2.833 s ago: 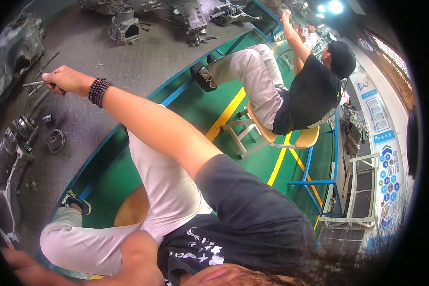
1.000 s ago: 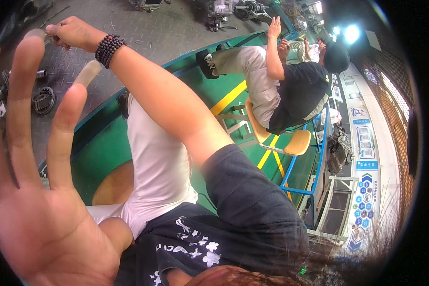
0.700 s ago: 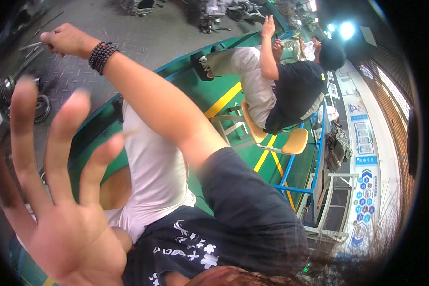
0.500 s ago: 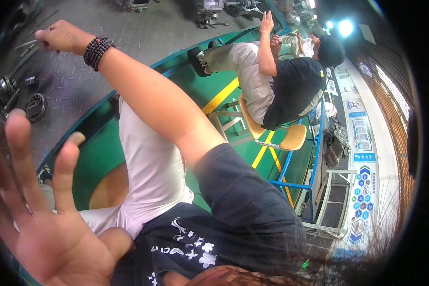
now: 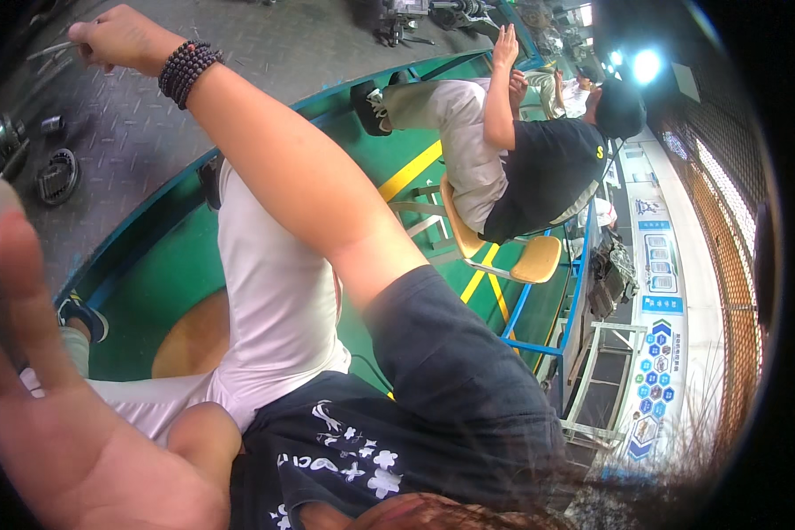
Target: The person assembles a transmission gear assembly by hand, placing gears and bearings onto a shaft and securing them with a snap ring tool.
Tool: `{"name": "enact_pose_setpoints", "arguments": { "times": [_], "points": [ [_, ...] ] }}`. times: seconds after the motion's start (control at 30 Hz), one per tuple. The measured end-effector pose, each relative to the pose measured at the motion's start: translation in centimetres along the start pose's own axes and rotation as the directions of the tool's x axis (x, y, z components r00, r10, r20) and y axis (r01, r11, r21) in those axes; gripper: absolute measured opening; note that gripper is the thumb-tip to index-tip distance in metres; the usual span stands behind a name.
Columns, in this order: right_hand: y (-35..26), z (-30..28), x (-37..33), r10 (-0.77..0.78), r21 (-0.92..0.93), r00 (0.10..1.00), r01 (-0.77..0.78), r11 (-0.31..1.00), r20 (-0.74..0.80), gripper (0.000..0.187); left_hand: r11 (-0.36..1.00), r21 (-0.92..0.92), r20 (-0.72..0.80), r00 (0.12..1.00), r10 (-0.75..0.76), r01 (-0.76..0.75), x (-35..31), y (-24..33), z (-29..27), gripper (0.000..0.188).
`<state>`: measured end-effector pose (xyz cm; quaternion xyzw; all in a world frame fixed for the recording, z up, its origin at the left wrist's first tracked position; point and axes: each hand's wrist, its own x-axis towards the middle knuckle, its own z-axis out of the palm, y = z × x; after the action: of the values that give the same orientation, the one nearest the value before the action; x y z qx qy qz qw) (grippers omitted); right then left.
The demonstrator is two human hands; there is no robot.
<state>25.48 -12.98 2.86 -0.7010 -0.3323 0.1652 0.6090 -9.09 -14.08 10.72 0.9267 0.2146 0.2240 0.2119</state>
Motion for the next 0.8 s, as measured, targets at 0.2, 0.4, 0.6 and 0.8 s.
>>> {"name": "enact_pose_setpoints", "arguments": {
  "times": [0.2,0.4,0.6,0.8],
  "points": [
    [-0.5,0.2,1.1,-0.041,-0.012,0.999,0.041,0.999,-0.006,0.051,1.000,-0.018,-0.003,1.000,-0.023,0.023,-1.4,-1.5,-0.1,0.053],
    [0.9,-0.1,2.1,-0.062,-0.045,0.998,0.062,0.997,0.000,0.055,0.954,0.277,0.072,0.988,-0.139,0.114,-3.5,-2.6,0.8,0.052],
    [2.2,-0.6,2.9,-0.073,-0.060,0.995,0.077,0.995,0.068,0.054,0.888,0.417,0.185,0.938,-0.293,0.195,-3.9,-5.1,0.7,0.052],
    [2.0,-0.4,2.8,-0.100,-0.153,0.993,0.110,0.982,0.069,0.054,0.896,0.203,0.131,0.896,-0.424,0.394,-4.0,-6.9,0.1,0.080]
  ]
}}
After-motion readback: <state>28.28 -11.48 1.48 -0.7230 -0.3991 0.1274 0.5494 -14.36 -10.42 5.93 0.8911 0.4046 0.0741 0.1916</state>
